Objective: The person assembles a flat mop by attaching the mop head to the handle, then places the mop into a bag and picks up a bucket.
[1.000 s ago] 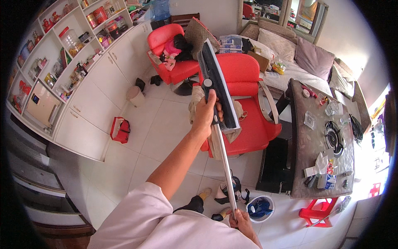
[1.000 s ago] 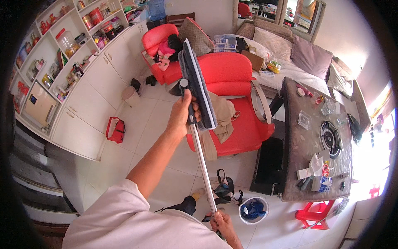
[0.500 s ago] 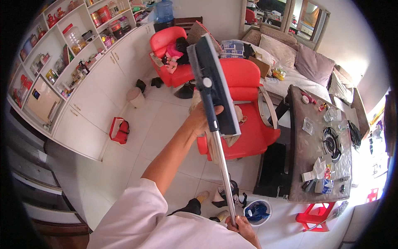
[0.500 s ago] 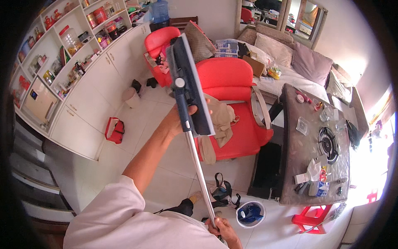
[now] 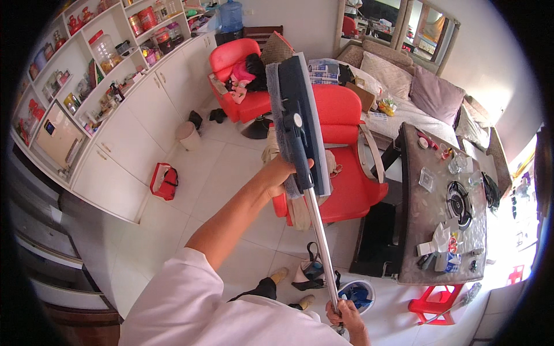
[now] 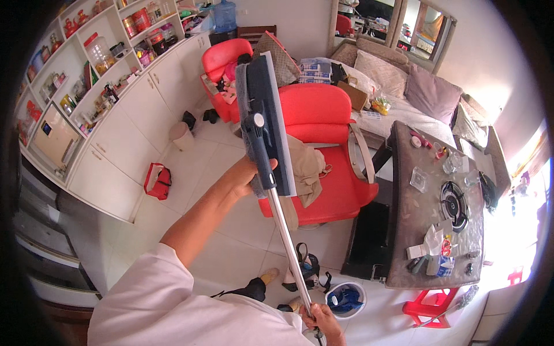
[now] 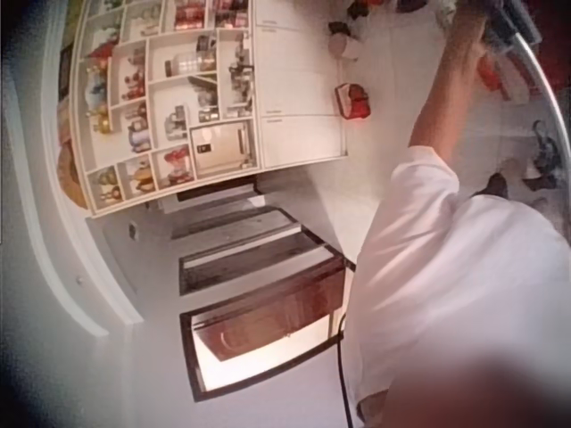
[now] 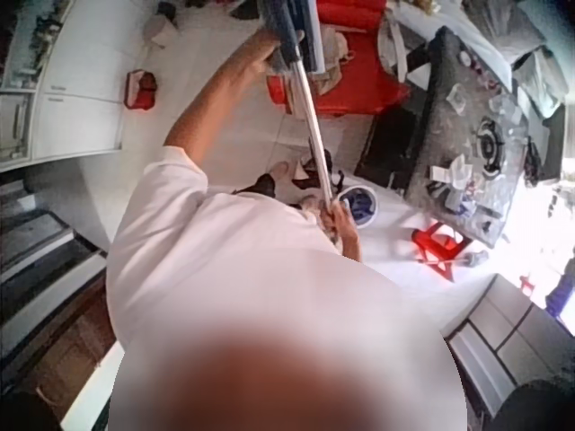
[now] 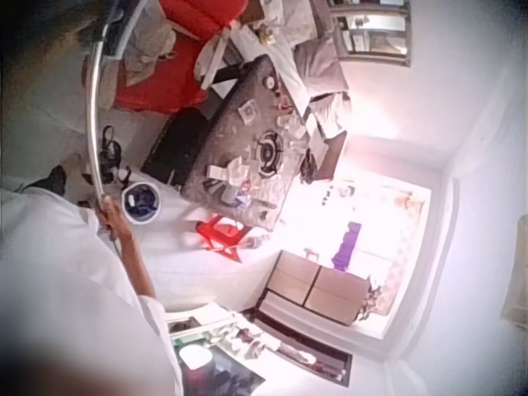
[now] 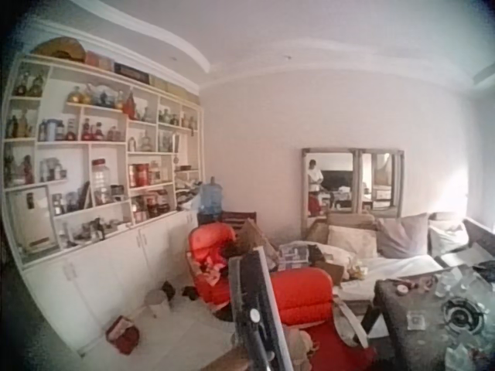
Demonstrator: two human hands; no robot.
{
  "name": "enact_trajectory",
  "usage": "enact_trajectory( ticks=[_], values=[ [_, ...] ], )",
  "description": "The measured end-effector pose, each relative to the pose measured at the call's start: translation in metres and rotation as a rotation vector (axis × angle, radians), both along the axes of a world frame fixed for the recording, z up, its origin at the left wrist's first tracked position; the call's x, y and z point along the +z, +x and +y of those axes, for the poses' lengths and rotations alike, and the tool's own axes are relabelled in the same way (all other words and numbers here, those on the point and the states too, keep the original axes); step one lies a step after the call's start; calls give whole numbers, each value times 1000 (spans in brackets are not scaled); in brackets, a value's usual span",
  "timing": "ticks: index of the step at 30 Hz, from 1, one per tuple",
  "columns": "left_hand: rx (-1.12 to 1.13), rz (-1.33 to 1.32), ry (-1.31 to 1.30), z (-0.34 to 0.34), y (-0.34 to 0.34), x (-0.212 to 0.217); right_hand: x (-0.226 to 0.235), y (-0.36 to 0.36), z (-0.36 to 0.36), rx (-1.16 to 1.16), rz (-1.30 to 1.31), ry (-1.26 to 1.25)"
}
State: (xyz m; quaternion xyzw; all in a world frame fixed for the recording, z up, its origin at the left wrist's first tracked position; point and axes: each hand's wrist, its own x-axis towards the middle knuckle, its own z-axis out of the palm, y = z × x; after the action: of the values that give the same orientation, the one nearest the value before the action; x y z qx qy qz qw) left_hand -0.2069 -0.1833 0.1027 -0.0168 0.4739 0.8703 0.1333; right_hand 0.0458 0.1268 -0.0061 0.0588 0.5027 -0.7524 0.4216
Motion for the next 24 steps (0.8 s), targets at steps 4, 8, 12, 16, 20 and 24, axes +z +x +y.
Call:
enact_trajectory(
  ticks=[4,8,12,16,20,24],
  values=[
    [15,14,-33,-5,7,-1,6,-11,14,36,22,68],
    [26,-8,-56,-6,15,6,-3,-24,31,66,64,54],
    [32,9,-104,-7,19,5,-7,-31,40,74,120,61],
    [136,37,-99,-6,17,-7,-8,-30,37,66,72,75],
    [313,55,-156,3,10,-18,0,-16,5,37,-4,84],
    [451,70,-287,9,-2,-31,-1,1,-20,72,-51,-30]
  ],
)
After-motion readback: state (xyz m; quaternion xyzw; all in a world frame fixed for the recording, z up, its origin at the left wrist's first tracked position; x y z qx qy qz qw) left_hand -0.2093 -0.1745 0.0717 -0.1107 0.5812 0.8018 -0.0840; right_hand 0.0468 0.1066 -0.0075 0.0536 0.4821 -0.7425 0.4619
